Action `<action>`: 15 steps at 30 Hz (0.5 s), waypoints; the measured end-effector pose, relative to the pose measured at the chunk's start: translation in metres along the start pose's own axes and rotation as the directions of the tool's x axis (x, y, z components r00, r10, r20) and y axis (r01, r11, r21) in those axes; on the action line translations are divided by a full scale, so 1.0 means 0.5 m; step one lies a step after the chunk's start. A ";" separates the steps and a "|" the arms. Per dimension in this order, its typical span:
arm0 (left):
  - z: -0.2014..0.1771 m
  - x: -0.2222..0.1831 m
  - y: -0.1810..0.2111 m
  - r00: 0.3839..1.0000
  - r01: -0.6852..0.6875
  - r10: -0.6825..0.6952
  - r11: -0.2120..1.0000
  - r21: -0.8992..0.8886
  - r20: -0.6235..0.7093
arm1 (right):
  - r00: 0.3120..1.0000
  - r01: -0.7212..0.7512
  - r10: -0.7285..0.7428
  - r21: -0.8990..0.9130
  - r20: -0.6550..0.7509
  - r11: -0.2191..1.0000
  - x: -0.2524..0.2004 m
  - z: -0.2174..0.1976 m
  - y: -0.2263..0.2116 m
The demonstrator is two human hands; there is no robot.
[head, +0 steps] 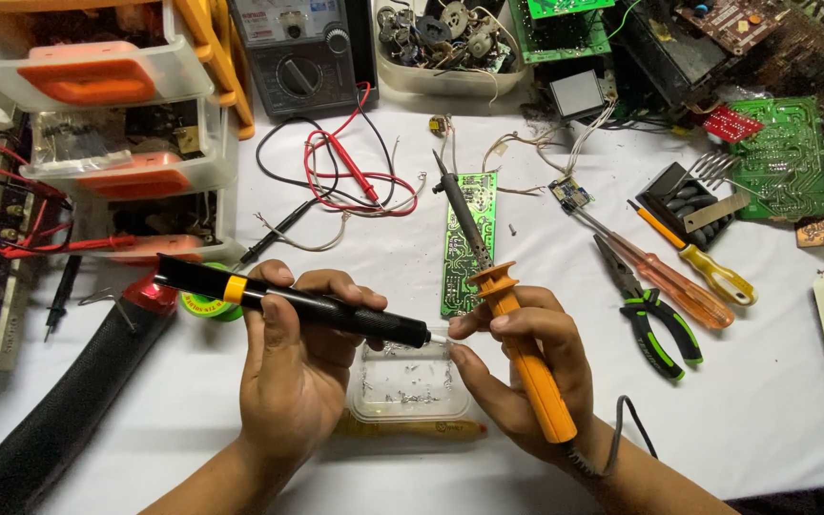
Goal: Desoldering electronic components from a printed circuit board using a soldering iron and a manual desoldering pump.
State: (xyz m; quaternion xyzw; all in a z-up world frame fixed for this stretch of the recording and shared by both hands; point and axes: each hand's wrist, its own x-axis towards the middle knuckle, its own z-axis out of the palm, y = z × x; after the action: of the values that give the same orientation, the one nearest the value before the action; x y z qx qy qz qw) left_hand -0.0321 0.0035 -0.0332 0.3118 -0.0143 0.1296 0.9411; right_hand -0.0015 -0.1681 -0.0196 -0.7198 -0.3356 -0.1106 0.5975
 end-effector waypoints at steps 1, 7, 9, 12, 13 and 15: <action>-0.001 0.000 0.001 1.000 -0.005 0.005 1.000 0.000 0.001 | 1.000 0.004 -0.004 0.001 0.002 1.000 0.001 0.001 -0.001; -0.012 -0.003 0.007 1.000 -0.001 0.001 1.000 0.019 0.022 | 0.999 0.043 -0.042 -0.110 0.004 0.993 -0.004 0.006 -0.001; -0.012 -0.001 0.013 0.999 -0.025 0.026 0.999 0.043 -0.037 | 1.000 0.029 -0.028 -0.062 0.009 0.998 -0.004 0.007 0.001; -0.020 0.012 0.024 0.995 -0.057 0.063 0.996 0.069 -0.080 | 0.999 0.038 -0.035 -0.071 0.036 0.997 -0.007 0.005 0.008; -0.020 0.011 0.025 0.995 -0.057 0.063 0.996 0.070 -0.083 | 0.999 0.036 -0.034 -0.069 0.037 0.997 -0.008 0.006 0.008; -0.019 0.012 0.029 0.992 -0.056 0.062 0.996 0.063 -0.111 | 0.999 0.030 -0.028 -0.092 0.028 0.995 -0.010 0.007 0.009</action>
State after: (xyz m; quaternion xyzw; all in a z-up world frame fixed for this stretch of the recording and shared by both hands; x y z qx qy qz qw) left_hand -0.0304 0.0215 -0.0317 0.3313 0.0338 0.1752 0.9265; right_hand -0.0035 -0.1670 -0.0267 -0.7430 -0.3485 -0.1251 0.5575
